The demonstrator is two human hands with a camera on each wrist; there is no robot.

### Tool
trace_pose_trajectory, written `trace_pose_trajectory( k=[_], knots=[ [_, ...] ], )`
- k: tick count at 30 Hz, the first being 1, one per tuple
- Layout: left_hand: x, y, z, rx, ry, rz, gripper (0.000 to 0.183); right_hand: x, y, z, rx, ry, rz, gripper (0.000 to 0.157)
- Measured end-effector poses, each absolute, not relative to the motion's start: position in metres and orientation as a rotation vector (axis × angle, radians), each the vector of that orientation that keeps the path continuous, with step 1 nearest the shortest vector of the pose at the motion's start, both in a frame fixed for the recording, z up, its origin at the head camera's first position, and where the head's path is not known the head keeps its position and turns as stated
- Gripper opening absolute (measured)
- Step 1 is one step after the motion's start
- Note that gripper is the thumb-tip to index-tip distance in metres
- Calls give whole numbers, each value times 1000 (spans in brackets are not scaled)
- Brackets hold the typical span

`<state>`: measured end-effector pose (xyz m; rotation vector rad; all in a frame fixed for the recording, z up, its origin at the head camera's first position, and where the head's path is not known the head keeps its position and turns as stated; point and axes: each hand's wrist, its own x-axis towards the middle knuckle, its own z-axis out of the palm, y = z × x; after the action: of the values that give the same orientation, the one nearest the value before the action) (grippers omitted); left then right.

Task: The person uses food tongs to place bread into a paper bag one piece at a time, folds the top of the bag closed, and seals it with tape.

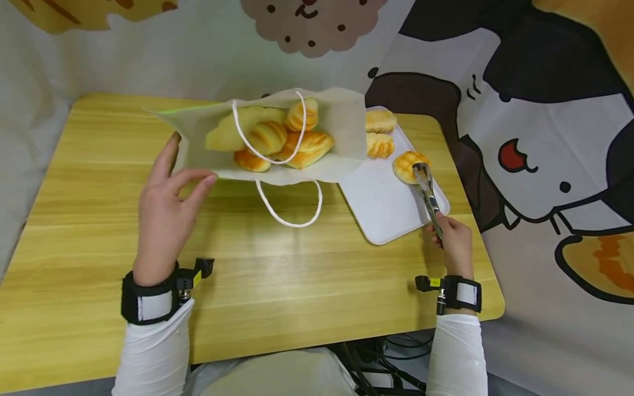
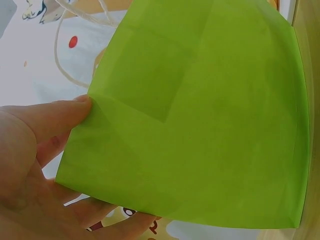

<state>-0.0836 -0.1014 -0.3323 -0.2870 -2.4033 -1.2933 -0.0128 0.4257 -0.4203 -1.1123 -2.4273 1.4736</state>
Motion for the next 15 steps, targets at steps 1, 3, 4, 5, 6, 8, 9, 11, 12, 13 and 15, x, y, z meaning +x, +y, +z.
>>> trace_pose_trajectory(
  k=[1,3,4,5,6,8,9,11,12,13,15],
  knots=[
    [-84,-101,-332,-290,-2403,-1291,19,-12,424,-420,-1114,-2416,1463,57],
    [-84,-102,-332,-292,-2405,-1286,19,-11,422,-420,-1117,-2384,1456,56],
    [-84,-102,-331,-291,-2407,-1285,19,-11,421,-420,-1118,-2368,1460,55],
    [-83,-102,-331,-291,-2407,-1285,19,-10,420,-419,-1118,-2362,1453,54],
    [-83,-102,-331,-288,-2409,-1285,19,-9,419,-418,-1117,-2352,1454,54],
    [-83,-102,-331,-285,-2409,-1287,19,-7,416,-416,-1108,-2313,1467,52],
    [-83,-102,-331,-284,-2409,-1286,19,-6,415,-415,-1104,-2290,1477,50],
    [-83,-102,-331,-288,-2404,-1283,19,-2,411,-412,-1093,-2228,1501,47],
    [-83,-102,-331,-291,-2402,-1283,19,0,410,-411,-1091,-2188,1521,46],
    [-83,-102,-331,-295,-2399,-1283,19,2,407,-410,-1086,-2152,1532,44],
    [-84,-102,-331,-306,-2396,-1280,19,8,403,-407,-1086,-2085,1547,42]
  ],
)
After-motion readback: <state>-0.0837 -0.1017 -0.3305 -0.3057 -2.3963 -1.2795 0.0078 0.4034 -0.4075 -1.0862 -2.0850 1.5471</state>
